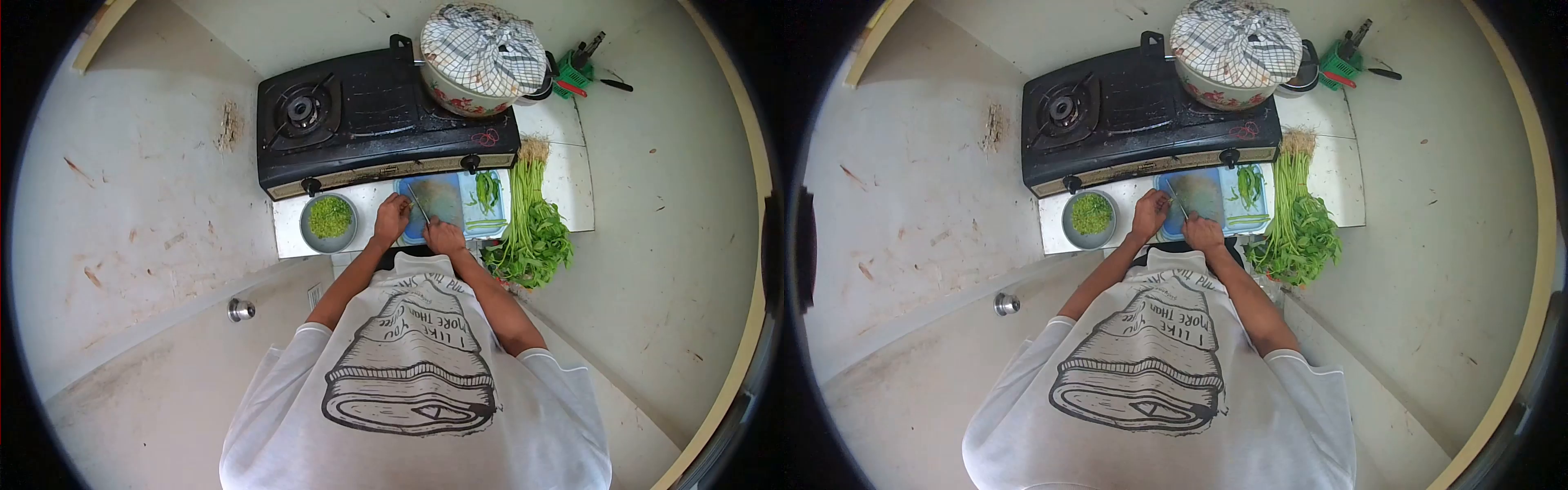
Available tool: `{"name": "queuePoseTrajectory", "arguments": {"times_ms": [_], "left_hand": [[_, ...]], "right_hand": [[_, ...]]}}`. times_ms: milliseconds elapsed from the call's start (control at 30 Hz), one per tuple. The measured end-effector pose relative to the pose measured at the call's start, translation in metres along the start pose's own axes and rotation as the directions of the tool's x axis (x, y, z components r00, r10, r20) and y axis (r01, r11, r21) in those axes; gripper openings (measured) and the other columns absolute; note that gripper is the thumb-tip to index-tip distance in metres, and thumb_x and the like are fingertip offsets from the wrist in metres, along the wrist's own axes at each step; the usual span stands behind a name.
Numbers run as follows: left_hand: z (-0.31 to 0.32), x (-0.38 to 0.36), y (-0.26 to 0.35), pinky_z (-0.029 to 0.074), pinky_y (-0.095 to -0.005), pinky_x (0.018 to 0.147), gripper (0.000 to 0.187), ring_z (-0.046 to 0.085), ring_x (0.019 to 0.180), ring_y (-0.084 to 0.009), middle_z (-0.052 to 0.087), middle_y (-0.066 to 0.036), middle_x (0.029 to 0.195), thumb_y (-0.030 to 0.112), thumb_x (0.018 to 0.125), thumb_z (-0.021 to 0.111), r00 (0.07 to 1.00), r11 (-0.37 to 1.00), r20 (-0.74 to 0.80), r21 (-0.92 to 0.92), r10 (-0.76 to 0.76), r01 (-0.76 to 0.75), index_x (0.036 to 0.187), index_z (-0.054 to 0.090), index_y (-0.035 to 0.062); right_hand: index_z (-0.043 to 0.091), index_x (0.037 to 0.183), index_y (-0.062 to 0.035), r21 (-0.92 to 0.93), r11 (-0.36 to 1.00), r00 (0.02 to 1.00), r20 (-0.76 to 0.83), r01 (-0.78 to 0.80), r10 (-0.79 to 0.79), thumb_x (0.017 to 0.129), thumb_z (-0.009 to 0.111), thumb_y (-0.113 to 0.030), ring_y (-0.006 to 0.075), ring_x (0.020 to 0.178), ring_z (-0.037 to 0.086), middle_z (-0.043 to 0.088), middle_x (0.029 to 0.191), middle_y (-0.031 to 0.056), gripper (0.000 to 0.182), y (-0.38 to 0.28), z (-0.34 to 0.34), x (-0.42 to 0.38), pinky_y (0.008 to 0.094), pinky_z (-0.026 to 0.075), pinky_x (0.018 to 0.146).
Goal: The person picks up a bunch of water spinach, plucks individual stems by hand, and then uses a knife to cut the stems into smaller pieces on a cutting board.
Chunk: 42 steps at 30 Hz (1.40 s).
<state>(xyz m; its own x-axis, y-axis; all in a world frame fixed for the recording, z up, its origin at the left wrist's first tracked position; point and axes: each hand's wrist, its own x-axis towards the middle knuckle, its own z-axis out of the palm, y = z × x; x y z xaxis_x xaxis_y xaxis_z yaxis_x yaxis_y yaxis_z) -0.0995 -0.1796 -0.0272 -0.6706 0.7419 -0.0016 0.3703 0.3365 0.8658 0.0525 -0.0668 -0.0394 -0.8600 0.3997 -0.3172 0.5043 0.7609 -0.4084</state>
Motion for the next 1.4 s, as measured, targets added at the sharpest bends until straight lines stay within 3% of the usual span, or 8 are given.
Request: {"name": "queuePoseTrajectory", "arguments": {"times_ms": [267,533,733,867,1400], "left_hand": [[-0.002,0.000,-0.002,0.056,-0.0404,0.073,0.013,0.069,0.078,-0.0334,0.064,-0.017,0.085,-0.006,0.080,0.064,0.999,0.999,0.008,0.013,0.036,-0.036,0.091,0.068,-0.0020],[0.001,0.000,-0.004,0.056,-0.0398,0.071,0.011,0.069,0.077,-0.0323,0.064,-0.017,0.084,-0.005,0.080,0.065,0.999,0.998,-0.014,0.045,0.046,-0.045,0.090,0.068,-0.0019],[0.002,-0.001,0.001,0.055,-0.0401,0.073,0.010,0.068,0.078,-0.0320,0.065,-0.017,0.082,-0.003,0.081,0.067,0.998,0.998,-0.033,-0.012,-0.062,0.061,0.091,0.069,-0.0017],[0.000,0.000,0.000,0.055,-0.0405,0.074,0.008,0.069,0.079,-0.0317,0.067,-0.018,0.084,0.000,0.082,0.069,0.998,0.998,-0.020,0.039,-0.052,0.052,0.090,0.070,-0.0011],[-0.001,-0.004,-0.003,0.053,-0.0451,0.082,0.009,0.065,0.087,-0.0355,0.068,-0.013,0.086,0.007,0.081,0.068,0.999,0.989,-0.025,0.148,0.023,-0.019,0.089,0.070,0.0049]], "right_hand": [[0.058,0.099,0.0024,0.017,0.999,0.999,0.014,0.041,-0.041,0.101,0.051,-0.038,0.0484,0.073,0.071,0.069,0.074,0.0300,0.041,-0.003,-0.007,-0.011,0.0574,0.058,0.069],[0.059,0.102,0.0023,-0.003,1.000,0.998,0.065,0.021,-0.021,0.103,0.048,-0.034,0.0442,0.080,0.074,0.073,0.082,0.0273,0.038,-0.012,-0.007,0.006,0.0542,0.059,0.075],[0.059,0.102,0.0028,-0.046,0.999,0.996,0.085,0.020,-0.016,0.103,0.047,-0.031,0.0414,0.082,0.075,0.074,0.084,0.0259,0.036,-0.011,-0.009,0.002,0.0523,0.060,0.076],[0.061,0.101,0.0021,-0.058,0.998,0.995,0.102,0.017,-0.011,0.102,0.048,-0.030,0.0404,0.083,0.076,0.075,0.085,0.0255,0.035,-0.009,-0.010,-0.006,0.0505,0.061,0.077],[0.060,0.102,0.0019,0.032,0.999,0.999,0.054,0.000,-0.001,0.102,0.050,-0.036,0.0486,0.082,0.072,0.071,0.083,0.0297,0.039,-0.005,-0.009,-0.012,0.0567,0.057,0.077]]}}
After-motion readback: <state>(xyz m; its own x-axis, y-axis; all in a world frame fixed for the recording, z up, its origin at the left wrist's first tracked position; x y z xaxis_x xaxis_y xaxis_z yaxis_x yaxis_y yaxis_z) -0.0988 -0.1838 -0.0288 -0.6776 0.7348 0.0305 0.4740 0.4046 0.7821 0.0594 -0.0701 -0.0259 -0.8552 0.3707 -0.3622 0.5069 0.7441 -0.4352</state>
